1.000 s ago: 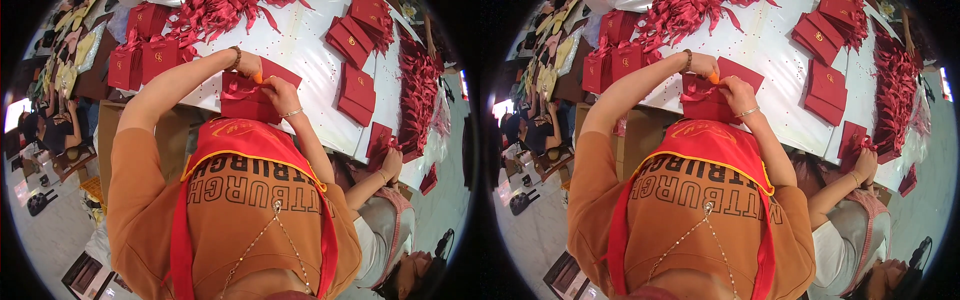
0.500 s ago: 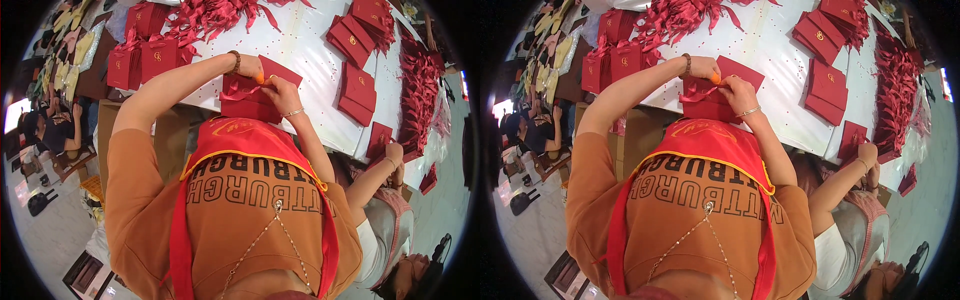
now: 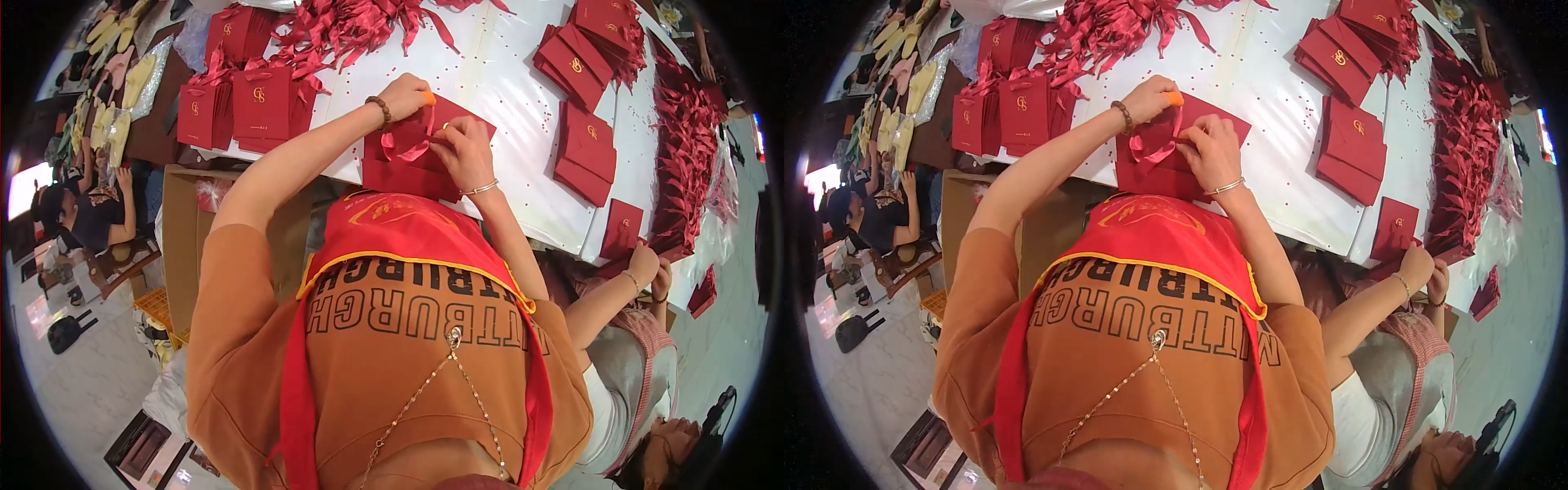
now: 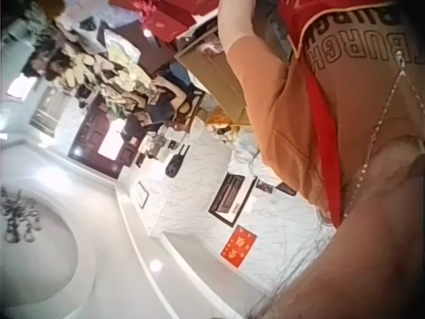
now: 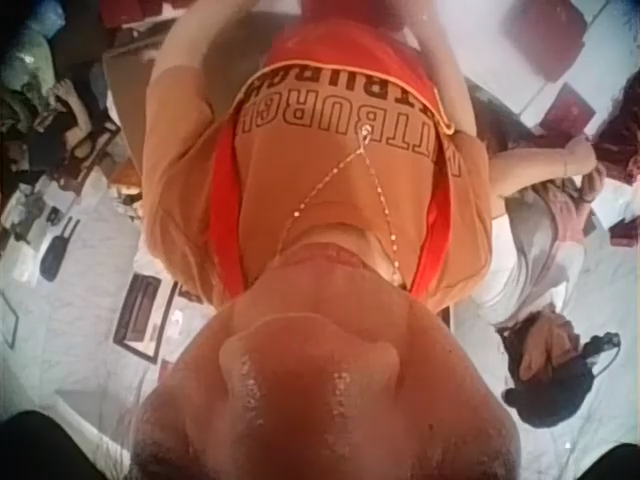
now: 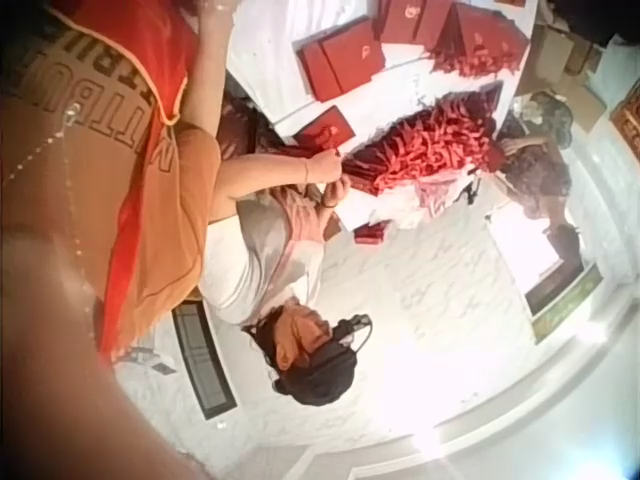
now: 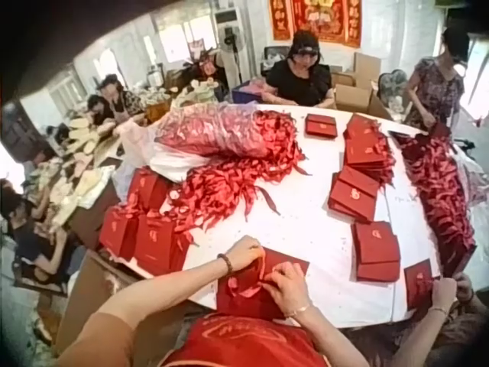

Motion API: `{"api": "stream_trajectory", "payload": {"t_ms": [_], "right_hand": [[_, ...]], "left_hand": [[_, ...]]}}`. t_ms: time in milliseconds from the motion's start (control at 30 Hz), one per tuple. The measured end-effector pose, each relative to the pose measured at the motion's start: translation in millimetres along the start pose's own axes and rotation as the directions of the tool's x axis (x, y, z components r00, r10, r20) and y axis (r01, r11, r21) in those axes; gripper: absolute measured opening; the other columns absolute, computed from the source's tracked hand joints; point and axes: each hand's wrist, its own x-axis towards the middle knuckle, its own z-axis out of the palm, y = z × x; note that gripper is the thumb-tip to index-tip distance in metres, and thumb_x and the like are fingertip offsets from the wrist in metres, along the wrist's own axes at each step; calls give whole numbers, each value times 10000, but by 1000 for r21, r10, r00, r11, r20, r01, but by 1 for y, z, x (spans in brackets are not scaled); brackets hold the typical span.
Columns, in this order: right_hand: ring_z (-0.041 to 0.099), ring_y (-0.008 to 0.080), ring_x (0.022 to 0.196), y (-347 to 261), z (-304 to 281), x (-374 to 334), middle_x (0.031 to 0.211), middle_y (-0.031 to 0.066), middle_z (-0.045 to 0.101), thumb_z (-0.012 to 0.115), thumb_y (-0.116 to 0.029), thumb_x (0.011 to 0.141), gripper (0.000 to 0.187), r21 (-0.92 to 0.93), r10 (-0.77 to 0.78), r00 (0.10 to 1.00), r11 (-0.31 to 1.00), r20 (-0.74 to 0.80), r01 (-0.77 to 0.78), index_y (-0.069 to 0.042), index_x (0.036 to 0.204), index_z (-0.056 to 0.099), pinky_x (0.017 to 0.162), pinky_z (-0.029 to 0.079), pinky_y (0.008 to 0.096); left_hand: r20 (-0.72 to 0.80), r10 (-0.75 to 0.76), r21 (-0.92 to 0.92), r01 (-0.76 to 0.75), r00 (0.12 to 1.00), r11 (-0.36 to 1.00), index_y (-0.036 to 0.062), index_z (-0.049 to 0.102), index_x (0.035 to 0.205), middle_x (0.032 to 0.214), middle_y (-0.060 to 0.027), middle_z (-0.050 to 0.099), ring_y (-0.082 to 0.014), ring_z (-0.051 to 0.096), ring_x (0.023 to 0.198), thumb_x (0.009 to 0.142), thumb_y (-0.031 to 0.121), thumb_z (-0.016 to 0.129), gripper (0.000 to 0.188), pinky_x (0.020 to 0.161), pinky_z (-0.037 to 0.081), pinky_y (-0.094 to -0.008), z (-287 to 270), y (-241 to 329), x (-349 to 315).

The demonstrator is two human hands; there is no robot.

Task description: Tying decorative ribbons into bows on small red gift boxes.

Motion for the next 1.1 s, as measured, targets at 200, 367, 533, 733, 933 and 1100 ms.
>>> {"api": "stream_trajectory", "payload": {"t_ms": [200,367,533,733,933,1100], "right_hand": [[530,256,695,11,9,-11,752,101,547,656,-70,694,244,313,156,985,934,72,-171,-51,922,571,627,434,331],[523,223,635,7,0,-14,750,85,546,651,-57,699,253,396,104,978,902,182,-170,-31,930,552,611,431,308],[520,87,689,18,-5,-13,770,-2,536,666,-26,714,196,760,308,902,493,303,-423,-50,875,557,650,435,232],[539,108,769,20,-5,-6,912,14,543,628,55,724,266,943,305,912,103,273,-317,-86,919,516,696,464,251],[539,116,710,45,3,-3,880,28,549,546,-79,826,115,917,520,792,39,321,-397,-70,937,519,639,469,249],[536,117,697,50,-10,-6,889,35,549,519,-274,856,274,848,802,571,169,178,-502,-46,1008,520,623,449,241]], "left_hand": [[-141,4,84,8,990,996,12,579,809,726,-169,550,-278,552,721,742,154,501,175,686,432,-342,17,26,-4],[-226,18,-214,-68,974,974,10,559,707,615,-41,514,-112,453,569,812,65,429,176,530,377,-253,-38,1,35],[30,-162,-932,86,986,351,14,553,910,872,-96,572,-125,482,596,839,127,513,140,526,396,-234,-48,35,7],[263,134,-888,185,955,420,56,472,1125,988,-82,565,-164,556,809,855,174,517,298,704,477,-279,5,-42,-22],[87,-231,-898,177,969,403,62,389,1176,926,-73,561,-106,550,715,813,116,580,413,565,459,-244,34,14,-45],[-89,-335,-353,285,938,891,55,319,1186,767,-111,580,-220,573,600,771,224,631,546,566,475,-333,13,-18,-38]]}}
